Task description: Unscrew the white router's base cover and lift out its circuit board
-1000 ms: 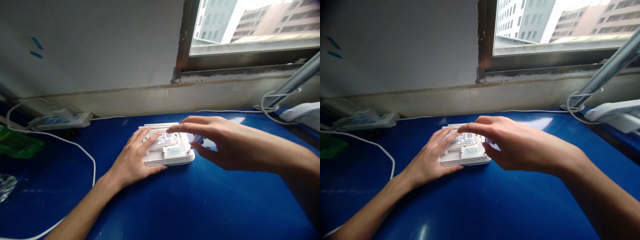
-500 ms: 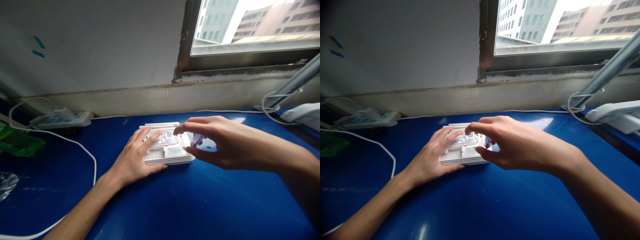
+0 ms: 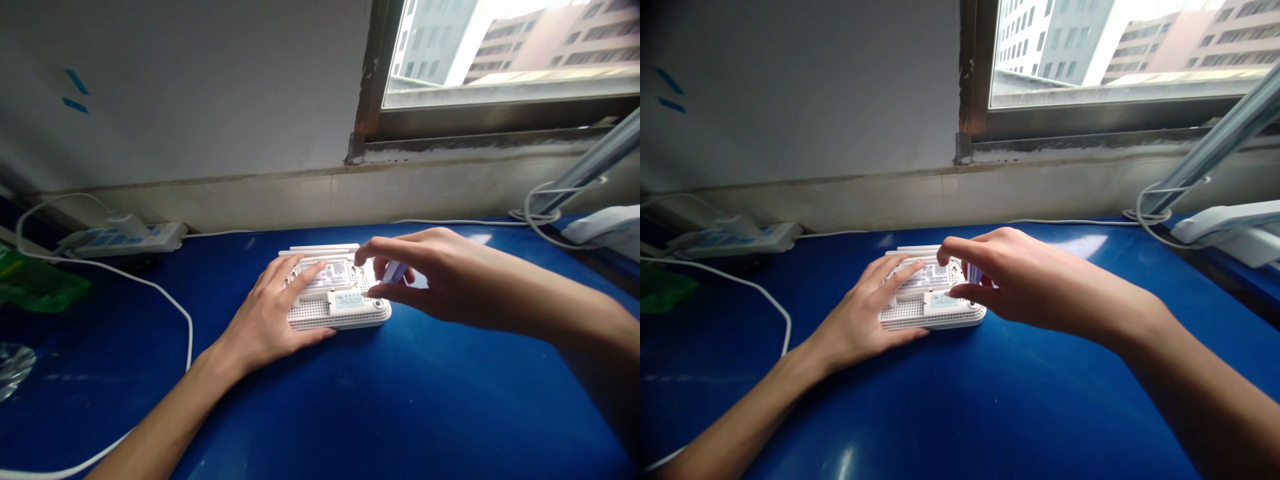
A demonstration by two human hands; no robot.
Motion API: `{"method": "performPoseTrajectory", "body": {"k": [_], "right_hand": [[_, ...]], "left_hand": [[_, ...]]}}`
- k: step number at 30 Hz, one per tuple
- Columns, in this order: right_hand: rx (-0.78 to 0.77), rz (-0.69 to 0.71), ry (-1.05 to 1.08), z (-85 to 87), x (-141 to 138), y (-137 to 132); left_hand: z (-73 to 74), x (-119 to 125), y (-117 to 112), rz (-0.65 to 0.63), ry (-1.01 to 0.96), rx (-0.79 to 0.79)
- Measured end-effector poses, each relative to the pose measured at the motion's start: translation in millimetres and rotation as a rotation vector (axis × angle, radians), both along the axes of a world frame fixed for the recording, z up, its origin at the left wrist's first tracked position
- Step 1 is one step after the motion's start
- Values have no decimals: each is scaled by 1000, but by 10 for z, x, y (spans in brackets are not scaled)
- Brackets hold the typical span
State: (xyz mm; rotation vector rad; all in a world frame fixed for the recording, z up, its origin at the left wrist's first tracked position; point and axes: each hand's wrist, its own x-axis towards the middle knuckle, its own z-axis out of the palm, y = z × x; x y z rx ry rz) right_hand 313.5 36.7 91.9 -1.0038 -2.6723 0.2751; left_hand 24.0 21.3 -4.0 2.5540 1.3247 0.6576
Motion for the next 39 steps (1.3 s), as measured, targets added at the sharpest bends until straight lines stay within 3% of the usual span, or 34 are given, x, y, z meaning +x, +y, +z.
{"method": "performPoseTrajectory", "body": {"k": [4,10,15,19,25,39], "right_hand": [[0,-57,55,-48,21,35],[-119,-109,200,-114,105,-27],[-218,-142,485,-306,108,-150],[-281,-123,546,-432,106,-200],[-254,-122,552,-472,143,-196],[-193,-171,862,-471,240,-199]], "left_hand": [[1,1,0,-2,0,-2],[0,4,-8,4,13,-2],[4,9,-4,-2,6,4],[9,11,-1,-5,0,12],[29,15,-10,-3,19,-3],[69,21,10,5,57,4]]}}
